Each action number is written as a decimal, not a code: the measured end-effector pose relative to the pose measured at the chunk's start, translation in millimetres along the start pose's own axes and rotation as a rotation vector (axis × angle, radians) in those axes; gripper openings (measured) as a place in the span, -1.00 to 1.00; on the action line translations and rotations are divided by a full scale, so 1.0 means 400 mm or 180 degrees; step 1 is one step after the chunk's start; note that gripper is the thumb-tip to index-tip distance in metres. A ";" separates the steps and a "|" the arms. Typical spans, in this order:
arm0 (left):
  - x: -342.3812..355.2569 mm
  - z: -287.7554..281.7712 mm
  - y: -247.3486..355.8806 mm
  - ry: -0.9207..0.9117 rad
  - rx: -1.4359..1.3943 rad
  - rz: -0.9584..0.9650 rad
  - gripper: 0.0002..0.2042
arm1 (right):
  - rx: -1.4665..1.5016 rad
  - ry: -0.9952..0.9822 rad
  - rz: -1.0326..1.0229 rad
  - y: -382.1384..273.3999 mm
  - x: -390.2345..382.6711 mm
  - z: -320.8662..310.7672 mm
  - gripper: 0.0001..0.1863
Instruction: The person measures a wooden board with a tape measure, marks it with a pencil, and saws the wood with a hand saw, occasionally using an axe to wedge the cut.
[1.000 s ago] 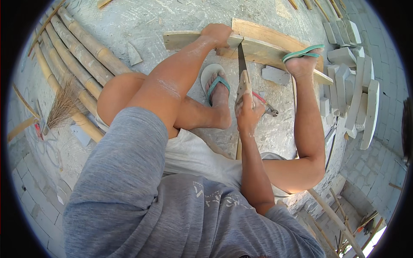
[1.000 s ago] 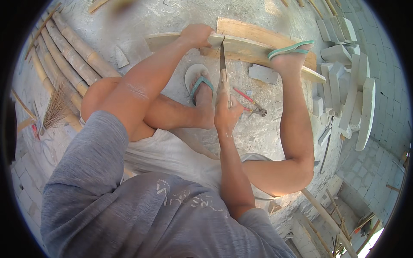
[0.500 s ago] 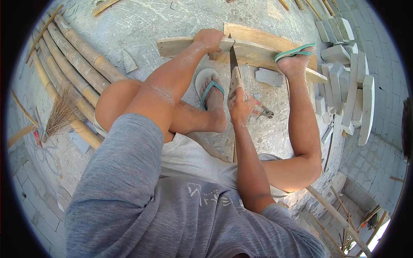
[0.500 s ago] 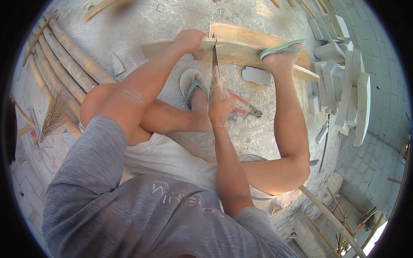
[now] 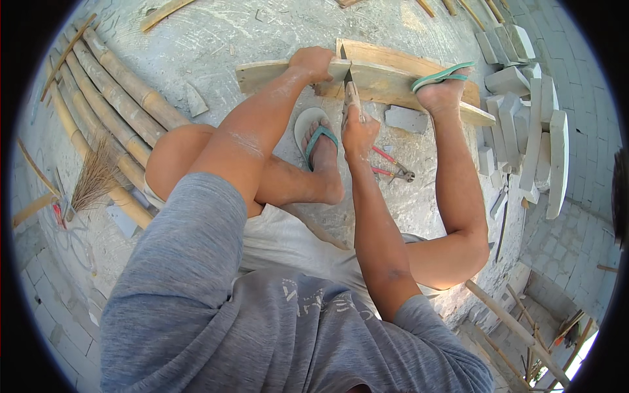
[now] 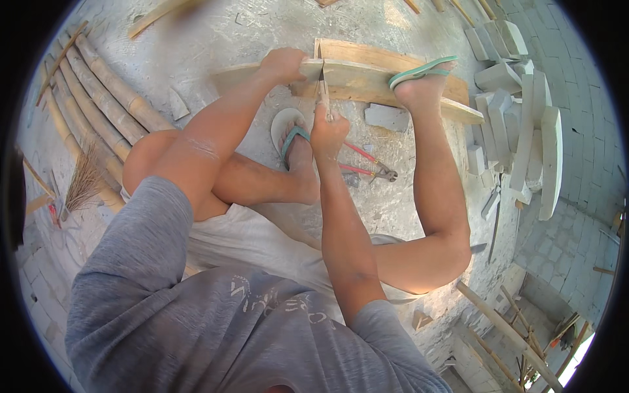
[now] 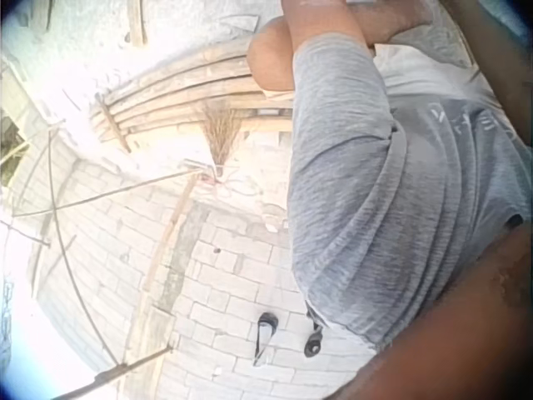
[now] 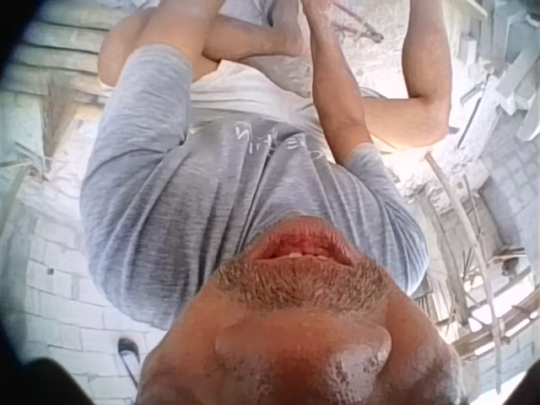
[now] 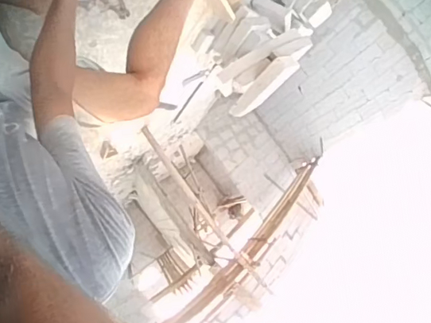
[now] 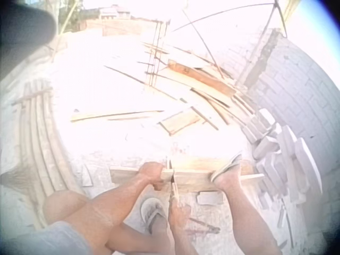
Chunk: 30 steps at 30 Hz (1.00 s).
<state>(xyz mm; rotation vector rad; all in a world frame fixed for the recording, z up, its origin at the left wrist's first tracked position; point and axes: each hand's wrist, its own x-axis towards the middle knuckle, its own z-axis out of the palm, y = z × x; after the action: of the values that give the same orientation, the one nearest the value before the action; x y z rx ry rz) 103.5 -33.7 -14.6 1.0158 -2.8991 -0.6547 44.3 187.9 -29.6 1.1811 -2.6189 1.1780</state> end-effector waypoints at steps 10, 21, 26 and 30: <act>-0.080 0.085 0.023 -0.0119 -0.0641 -0.1923 -0.52 | 0.0913 -0.0052 0.0967 -0.272 -0.092 -0.162 -0.54; 0.025 -0.051 -0.149 0.2851 -0.0060 -0.1310 -0.30 | 0.2477 0.1221 -0.0224 -0.359 -0.092 -0.728 -0.56; 0.124 -0.110 0.019 0.1129 -0.1773 -0.0486 -0.27 | 0.2170 0.1841 -0.0776 -0.325 -0.202 -0.824 -0.57; 0.107 0.024 0.163 0.0379 -0.1604 0.0265 -0.26 | 0.1447 0.2130 0.0111 -0.288 -0.200 -0.768 -0.59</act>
<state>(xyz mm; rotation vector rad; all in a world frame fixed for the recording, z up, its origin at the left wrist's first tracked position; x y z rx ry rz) 29.2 -9.7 -3.9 0.8263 -2.4586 -1.1883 97.5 389.9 235.6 0.6029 -1.9327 1.8422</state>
